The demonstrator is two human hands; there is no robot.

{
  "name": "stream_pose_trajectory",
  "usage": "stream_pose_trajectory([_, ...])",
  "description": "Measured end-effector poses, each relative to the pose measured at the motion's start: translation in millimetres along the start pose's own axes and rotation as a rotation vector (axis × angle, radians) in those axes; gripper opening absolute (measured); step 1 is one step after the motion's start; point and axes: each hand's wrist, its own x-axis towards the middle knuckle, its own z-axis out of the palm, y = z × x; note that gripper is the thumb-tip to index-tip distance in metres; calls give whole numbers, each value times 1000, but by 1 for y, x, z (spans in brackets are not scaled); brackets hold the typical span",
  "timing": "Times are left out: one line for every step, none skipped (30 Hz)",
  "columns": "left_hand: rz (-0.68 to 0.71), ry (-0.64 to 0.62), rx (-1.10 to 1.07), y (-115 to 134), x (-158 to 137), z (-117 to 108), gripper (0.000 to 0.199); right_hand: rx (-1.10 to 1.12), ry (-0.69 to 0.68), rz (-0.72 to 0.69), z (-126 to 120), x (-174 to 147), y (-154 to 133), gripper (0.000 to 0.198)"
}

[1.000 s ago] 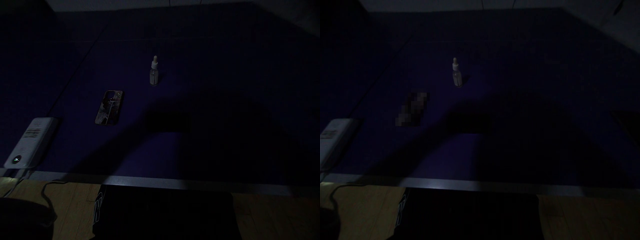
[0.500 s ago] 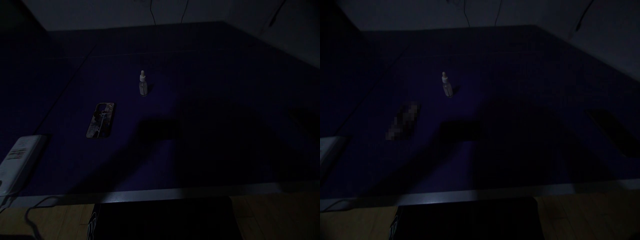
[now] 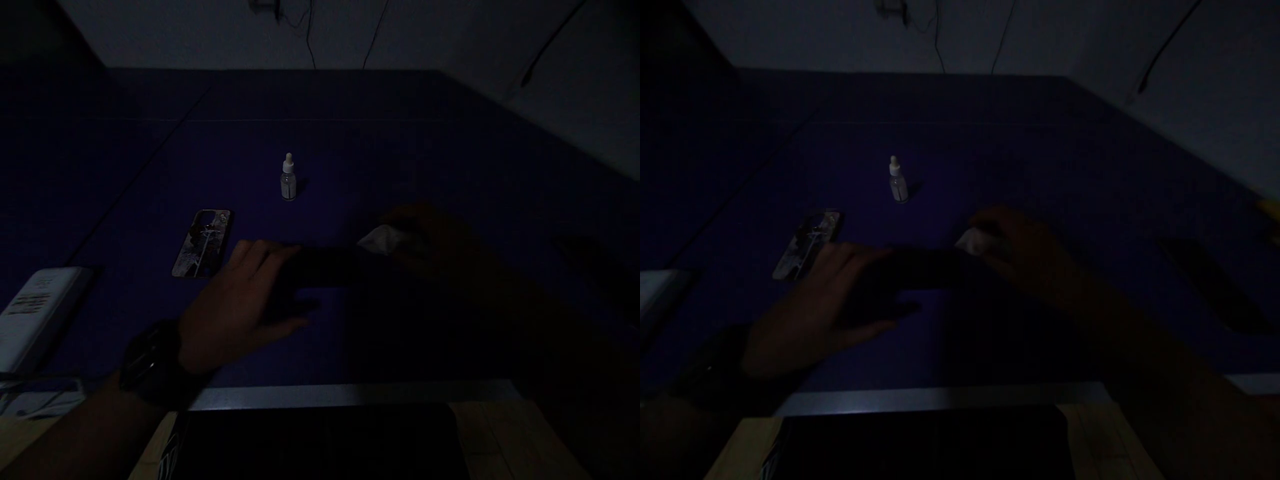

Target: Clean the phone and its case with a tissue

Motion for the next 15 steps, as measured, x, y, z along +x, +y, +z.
stream_pose_trajectory([-13,-22,26,-12,8,2,80,-40,-50,-15,6,3,2,22])
stream_pose_trajectory([-24,-30,51,-23,15,5,86,-80,-97,-36,14,5,4,21])
stream_pose_trajectory([-32,-41,67,-33,20,8,87,-116,-142,-65,21,6,7,22])
stream_pose_trajectory([-33,-37,71,-41,24,11,86,-135,-149,-88,28,6,9,24])
stream_pose_trajectory([-40,-40,70,-47,26,14,85,-139,-151,-114,34,5,10,26])
stream_pose_trajectory([-41,-48,63,-51,26,16,81,-131,-166,-143,38,2,11,28])
stream_pose_trajectory([-41,-46,49,-54,26,18,76,-116,-189,-167,40,-1,12,29])
stream_pose_trajectory([-40,-48,32,-56,25,20,70,-94,-218,-186,41,-4,11,30])
stream_pose_trajectory([-37,-47,14,-56,25,21,65,-70,-247,-198,40,-8,10,31])
stream_pose_trajectory([-36,-42,-4,-57,25,22,61,-47,-272,-203,39,-12,9,32])
stream_pose_trajectory([-36,-38,-18,-57,25,23,59,-27,-289,-204,37,-15,7,33])
stream_pose_trajectory([-37,-35,-28,-57,25,24,58,-11,-300,-204,36,-17,5,33])
stream_pose_trajectory([-38,-32,-35,-58,25,24,58,-1,-303,-203,36,-18,4,33])
stream_pose_trajectory([-40,-27,-41,-59,25,24,59,-1,-303,-193,36,-19,4,34])
stream_pose_trajectory([-40,-23,-46,-59,26,25,60,-12,-297,-169,38,-19,4,36])
